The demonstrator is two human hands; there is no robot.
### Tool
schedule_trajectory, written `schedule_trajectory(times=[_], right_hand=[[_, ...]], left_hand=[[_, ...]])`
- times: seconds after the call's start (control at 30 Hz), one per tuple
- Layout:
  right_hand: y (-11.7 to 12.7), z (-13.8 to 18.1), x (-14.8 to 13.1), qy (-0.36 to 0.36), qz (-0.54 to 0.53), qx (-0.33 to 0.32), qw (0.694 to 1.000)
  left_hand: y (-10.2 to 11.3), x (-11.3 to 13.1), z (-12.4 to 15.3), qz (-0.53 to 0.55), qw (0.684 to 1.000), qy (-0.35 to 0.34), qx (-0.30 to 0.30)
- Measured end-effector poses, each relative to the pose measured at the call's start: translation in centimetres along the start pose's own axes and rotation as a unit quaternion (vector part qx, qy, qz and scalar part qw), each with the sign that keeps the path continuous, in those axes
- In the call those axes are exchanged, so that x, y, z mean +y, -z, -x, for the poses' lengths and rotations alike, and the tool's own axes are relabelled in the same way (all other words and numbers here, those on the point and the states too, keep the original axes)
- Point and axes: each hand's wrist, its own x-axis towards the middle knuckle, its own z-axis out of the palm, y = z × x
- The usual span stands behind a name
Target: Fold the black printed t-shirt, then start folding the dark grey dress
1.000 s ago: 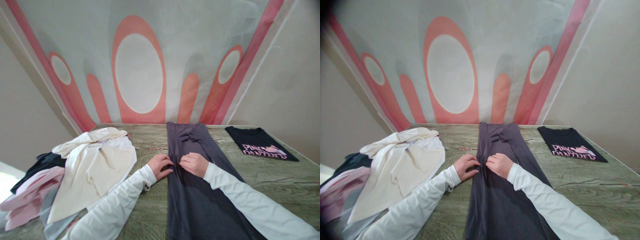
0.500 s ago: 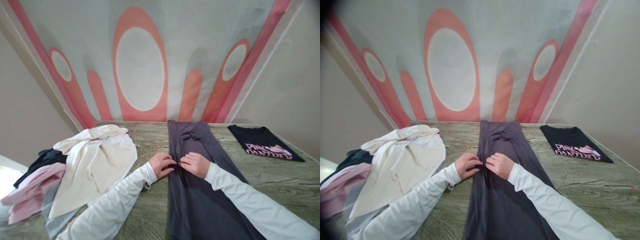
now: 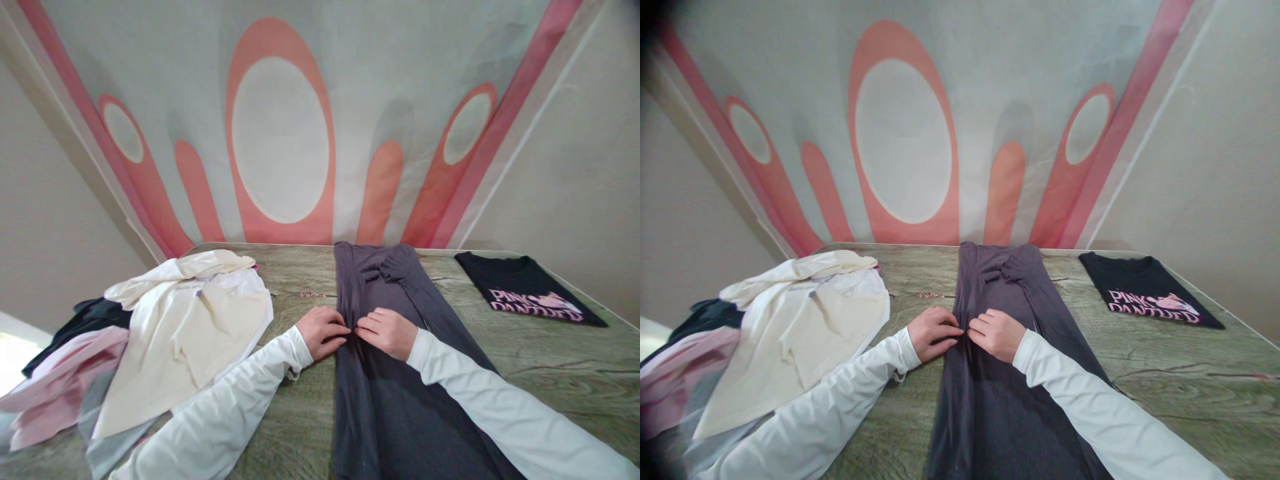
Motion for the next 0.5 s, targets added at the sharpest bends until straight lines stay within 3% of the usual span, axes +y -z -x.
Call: schedule_trajectory(times=[0.5], right_hand=[[0.1,0.71,0.57,-0.017,-0.001,0.012,1.0]], left_hand=[[0.23,0.11,-0.07,0.0,1.0,0.015,-0.001]])
